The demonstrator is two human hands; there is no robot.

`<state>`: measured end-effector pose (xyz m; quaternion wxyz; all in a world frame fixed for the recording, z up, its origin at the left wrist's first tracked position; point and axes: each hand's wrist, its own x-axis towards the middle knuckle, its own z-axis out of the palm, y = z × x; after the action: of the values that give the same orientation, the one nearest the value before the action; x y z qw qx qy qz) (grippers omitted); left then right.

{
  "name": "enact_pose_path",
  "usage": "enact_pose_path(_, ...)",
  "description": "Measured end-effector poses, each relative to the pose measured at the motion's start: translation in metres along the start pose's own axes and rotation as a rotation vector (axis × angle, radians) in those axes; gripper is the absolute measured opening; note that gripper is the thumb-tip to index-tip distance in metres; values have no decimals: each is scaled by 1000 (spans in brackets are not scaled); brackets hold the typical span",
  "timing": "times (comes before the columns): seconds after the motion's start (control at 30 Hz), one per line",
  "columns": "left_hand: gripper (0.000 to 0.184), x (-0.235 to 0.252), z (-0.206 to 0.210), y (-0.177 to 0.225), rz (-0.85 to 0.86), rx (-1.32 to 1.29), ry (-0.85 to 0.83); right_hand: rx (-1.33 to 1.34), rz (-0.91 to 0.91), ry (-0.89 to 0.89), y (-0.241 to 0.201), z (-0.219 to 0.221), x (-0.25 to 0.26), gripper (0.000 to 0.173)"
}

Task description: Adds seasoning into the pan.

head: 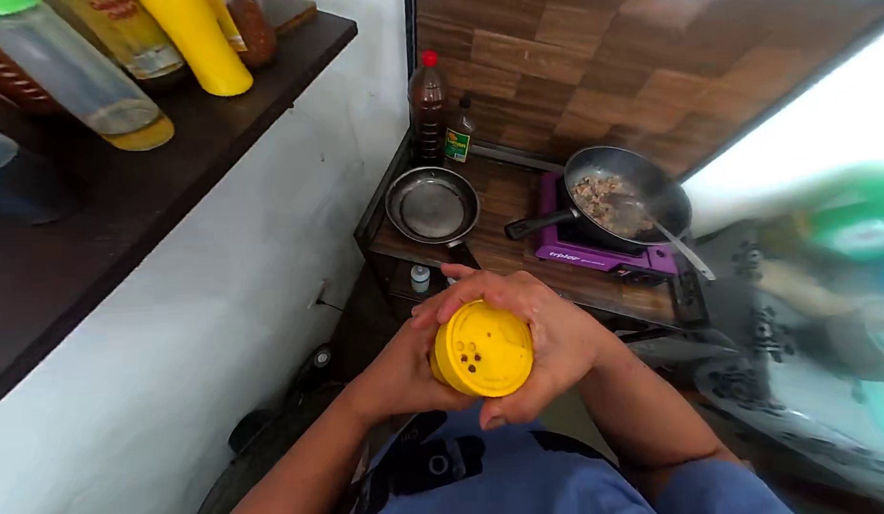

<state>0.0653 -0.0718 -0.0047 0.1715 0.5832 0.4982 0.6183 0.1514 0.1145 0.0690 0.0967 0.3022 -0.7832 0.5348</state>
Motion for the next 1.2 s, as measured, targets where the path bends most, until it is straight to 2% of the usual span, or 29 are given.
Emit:
enact_pose_path(0.2, 72, 18, 25, -10, -128, -155, -188, 130, -10, -42, 1, -24, -35, 68)
enact_pose_path(0.3, 69, 31, 42, -15, -171, -198, -225, 168, -14, -26, 3, -37, -54, 69)
enact_pose_path(0.37, 59, 41, 60, -17, -171, -183, -152, 220, 15, 71, 5, -42, -69, 71)
enact_pose_path(0.43, 50, 51, 80, -21, -163, -108, 22, 221, 78, 226, 9, -43, -85, 78)
enact_pose_path(0.5, 56, 61, 94, -33, -158, 7, 188, 152, 139, 346, 15, -43, -102, 97)
enact_pose_path(0.57, 67, 70, 101, -46, -145, 107, 252, 139, 150, 439, 20, -46, -118, 103)
enact_pose_path(0.67, 67, 73, 108, -56, -141, 99, 221, 111, 132, 476, 18, -56, -130, 99)
enact_pose_path(0.77, 62, 72, 104, -51, -151, -62, 12, 133, 118, 362, 19, -60, -122, 97)
enact_pose_path(0.83, 61, 71, 97, -52, -149, -106, -56, 104, 94, 327, 22, -61, -113, 81)
enact_pose_path(0.93, 70, 68, 89, -58, -162, 33, 105, -118, 109, 471, 26, -50, -93, 59)
enact_pose_path(1.07, 65, 71, 87, -77, -70, 441, 494, -463, 140, 800, 33, -22, -55, 60)
enact_pose_path(1.13, 66, 72, 76, -78, -37, 404, 482, -523, 120, 836, 34, -17, -42, 61)
enact_pose_path(1.2, 67, 76, 53, -62, -56, 200, 272, -436, 113, 697, 26, -27, -39, 61)
